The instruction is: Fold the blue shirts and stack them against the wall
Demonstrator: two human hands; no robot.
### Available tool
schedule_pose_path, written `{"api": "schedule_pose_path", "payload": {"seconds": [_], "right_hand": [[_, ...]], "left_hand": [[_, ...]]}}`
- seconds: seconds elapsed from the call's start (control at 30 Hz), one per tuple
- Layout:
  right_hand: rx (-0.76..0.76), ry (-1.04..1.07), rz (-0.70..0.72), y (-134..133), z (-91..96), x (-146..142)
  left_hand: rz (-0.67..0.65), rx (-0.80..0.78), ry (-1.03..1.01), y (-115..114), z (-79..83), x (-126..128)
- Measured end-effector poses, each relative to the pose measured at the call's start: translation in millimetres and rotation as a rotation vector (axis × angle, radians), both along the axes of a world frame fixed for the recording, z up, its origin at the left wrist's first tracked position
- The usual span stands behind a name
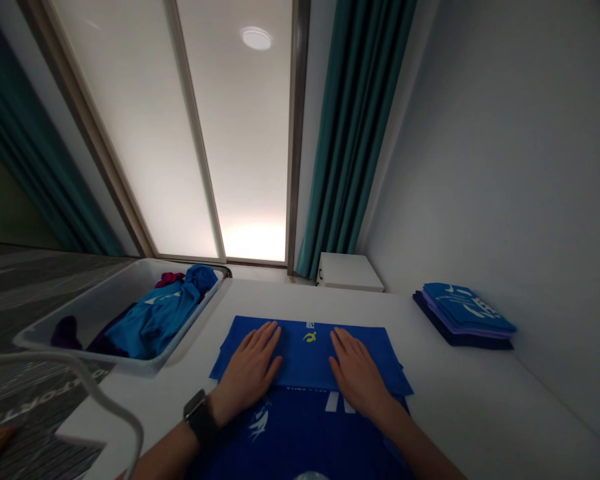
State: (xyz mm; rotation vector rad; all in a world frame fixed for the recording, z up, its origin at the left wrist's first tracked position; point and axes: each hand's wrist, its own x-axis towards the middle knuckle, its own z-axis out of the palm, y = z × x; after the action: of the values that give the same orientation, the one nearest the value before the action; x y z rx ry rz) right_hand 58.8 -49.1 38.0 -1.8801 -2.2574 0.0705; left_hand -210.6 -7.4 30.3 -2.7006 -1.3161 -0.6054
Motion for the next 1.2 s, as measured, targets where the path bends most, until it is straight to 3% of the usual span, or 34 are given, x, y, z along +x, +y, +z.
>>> {"api": "schedule_pose_path", "payload": {"seconds": [0.1, 0.27, 0.67, 0.83, 1.2], "right_hand": [[-0.084, 0.021, 0.036, 8.1, 0.5, -25.6], [-0.151, 0.045, 0.035, 12.3, -7.2, -35.5], [-0.173, 0.02, 0.025, 53.3, -14.0, -28.2], [-0.17, 0.009, -0.005, 51.4, -13.5, -5.2], [-0.127, -0.099, -0.272, 51.5, -27.9, 70.5]], "left_hand": [[-0.04, -0.032, 0.039, 4.0, -15.1, 22.3], [-0.059, -0.071, 0.052, 10.8, -31.1, 25.6], [-0.024, -0.107, 0.083, 49.1, -28.1, 27.9], [-0.025, -0.078, 0.056, 50.8, -33.0, 21.0], [-0.015, -0.115, 0.075, 51.6, -29.4, 20.0]]}}
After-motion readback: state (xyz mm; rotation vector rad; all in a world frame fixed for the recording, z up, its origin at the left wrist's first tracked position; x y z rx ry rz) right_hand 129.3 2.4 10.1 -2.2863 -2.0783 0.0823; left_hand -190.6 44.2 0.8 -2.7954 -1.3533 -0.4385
